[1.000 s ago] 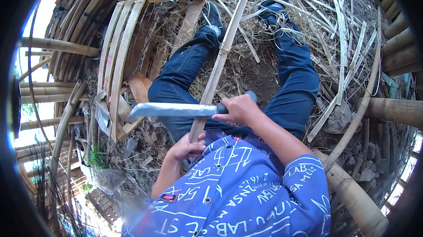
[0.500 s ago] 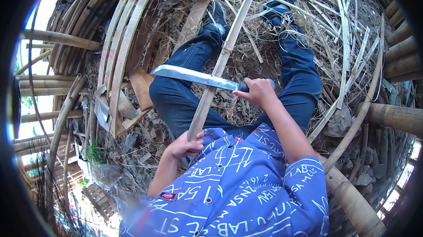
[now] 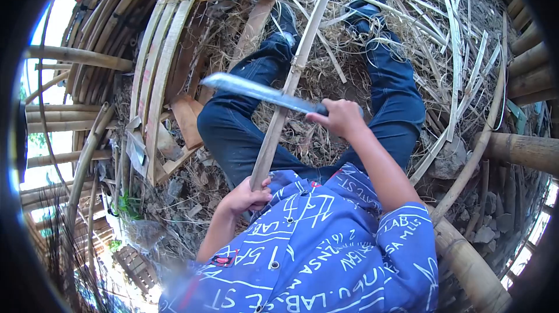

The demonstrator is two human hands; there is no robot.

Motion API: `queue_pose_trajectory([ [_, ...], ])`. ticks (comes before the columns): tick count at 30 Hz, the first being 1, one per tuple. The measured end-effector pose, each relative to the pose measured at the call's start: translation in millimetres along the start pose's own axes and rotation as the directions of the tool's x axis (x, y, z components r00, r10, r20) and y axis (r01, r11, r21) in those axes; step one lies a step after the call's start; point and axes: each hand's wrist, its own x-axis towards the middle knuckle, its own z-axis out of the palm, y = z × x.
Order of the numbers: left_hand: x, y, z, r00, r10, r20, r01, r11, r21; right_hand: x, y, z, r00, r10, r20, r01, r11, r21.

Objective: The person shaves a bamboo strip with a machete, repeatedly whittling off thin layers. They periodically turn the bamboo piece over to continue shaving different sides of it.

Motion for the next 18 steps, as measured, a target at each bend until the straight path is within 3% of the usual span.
queue_pose_trajectory([
  [4, 3, 12, 5, 0.999, 0.014, 0.035, -0.014, 1.0, 0.014, 2, -2, -10, 0.999, -0.003, -0.04, 0.003, 1.0, -0.019],
  [6, 4, 4, 0, 0.995, -0.006, 0.096, 0.016, 0.995, -0.095, -8, -8, -11, 0.998, -0.038, -0.054, 0.036, 0.998, -0.044],
  [9, 2, 2, 7, 0.997, -0.028, 0.07, 0.034, 0.995, -0.092, -30, -18, -6, 0.991, -0.131, 0.019, 0.131, 0.991, -0.005],
  [12, -2, 2, 10, 0.999, -0.023, 0.032, 0.026, 0.997, -0.072, -20, -6, -8, 0.993, -0.111, 0.043, 0.115, 0.989, -0.097],
  [13, -6, -2, 10, 0.999, -0.008, 0.036, 0.011, 0.996, -0.085, -10, -1, -13, 1.0, 0.017, 0.027, -0.015, 0.999, -0.051],
  [18, -3, 15, 7, 0.999, 0.007, 0.032, -0.005, 0.998, -0.069, 2, -4, -18, 0.999, 0.008, -0.045, -0.01, 0.999, -0.041],
])
